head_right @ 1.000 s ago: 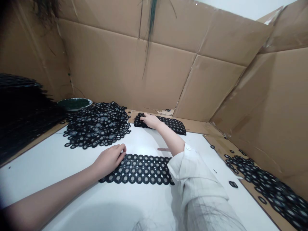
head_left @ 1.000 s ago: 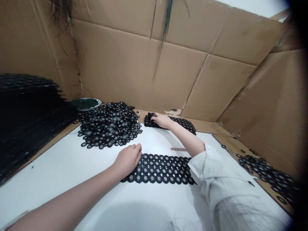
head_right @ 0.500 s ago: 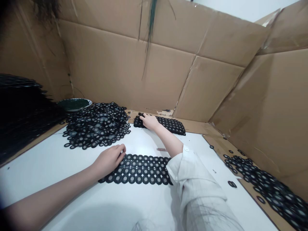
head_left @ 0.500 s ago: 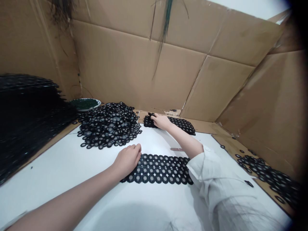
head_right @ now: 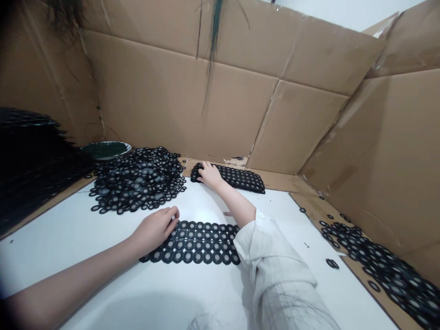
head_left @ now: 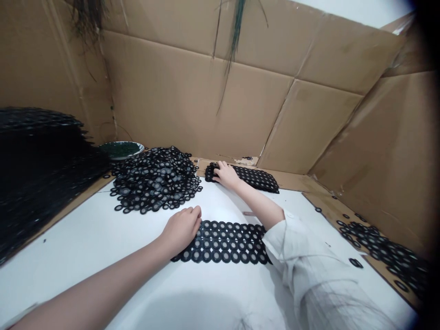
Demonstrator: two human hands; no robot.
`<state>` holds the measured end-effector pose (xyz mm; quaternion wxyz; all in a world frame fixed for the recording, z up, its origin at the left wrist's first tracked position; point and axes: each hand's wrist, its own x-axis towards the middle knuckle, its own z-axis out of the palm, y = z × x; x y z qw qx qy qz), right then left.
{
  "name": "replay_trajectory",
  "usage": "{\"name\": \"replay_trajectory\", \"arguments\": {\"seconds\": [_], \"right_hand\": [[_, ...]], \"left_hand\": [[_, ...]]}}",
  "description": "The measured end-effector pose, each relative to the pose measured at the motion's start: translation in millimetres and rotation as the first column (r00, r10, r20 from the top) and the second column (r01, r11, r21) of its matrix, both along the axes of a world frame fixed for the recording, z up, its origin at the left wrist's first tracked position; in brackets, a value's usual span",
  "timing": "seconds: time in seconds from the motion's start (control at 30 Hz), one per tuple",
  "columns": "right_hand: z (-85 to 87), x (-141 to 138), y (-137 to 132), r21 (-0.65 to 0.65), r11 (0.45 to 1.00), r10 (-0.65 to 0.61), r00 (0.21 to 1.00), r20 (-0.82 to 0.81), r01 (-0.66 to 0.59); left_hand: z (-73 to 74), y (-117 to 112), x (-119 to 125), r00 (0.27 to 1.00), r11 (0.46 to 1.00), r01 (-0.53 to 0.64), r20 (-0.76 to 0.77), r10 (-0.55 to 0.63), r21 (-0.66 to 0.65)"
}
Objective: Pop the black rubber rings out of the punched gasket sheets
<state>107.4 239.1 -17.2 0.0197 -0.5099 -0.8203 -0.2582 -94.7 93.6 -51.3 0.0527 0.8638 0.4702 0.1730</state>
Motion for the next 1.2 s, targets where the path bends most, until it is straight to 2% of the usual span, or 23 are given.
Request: {"name": "replay_trajectory", "arguments": {"seconds": [0.13, 0.33, 0.53, 0.8, 1.0, 1.1, 1.2], "right_hand": [[-2.7, -3.1, 1.4, -0.018, 0.999, 0.047, 0.999, 0.025, -0.046], [-4.5, 0.6, 3.4, -0.017, 0.999, 0.038, 0.999, 0.004, -0.038], [-1.2, 0.1, 5.3, 0.045, 0.998, -0.047, 0.998, -0.043, 0.049], [-12.5, 0.1, 4.7, 0.125, 0.981, -0.143, 0.987, -0.068, 0.150], [-13.3, 5.9, 4.1, 0.085, 0.995, -0.055, 0.998, 0.016, 0.053], [-11.3, 4.8, 2.3, 0.053, 0.997, 0.058, 0.997, 0.054, -0.061], [-11.8, 2.8, 3.6, 0.033, 0.987, 0.159, 0.987, 0.004, -0.159]], "left_hand": [[0.1, -0.1, 0.6, 1.000, 1.000, -0.001, 0.003, 0.001, 0.003], [0.2, -1.8, 1.3, 1.000, 1.000, 0.000, 0.009, 0.000, -0.003], [-0.6, -1.8, 2.1, 1.000, 1.000, -0.001, 0.002, 0.001, -0.002], [1.5, -3.6, 5.1, 1.000, 1.000, -0.005, 0.000, 0.005, 0.008], [0.8, -3.7, 4.6, 1.000, 1.000, -0.004, -0.008, 0.004, 0.005], [0.6, -3.3, 3.8, 1.000, 1.000, -0.002, -0.012, 0.003, 0.011], [1.2, -3.2, 3.5, 1.000, 1.000, -0.001, -0.016, 0.001, 0.009]]}}
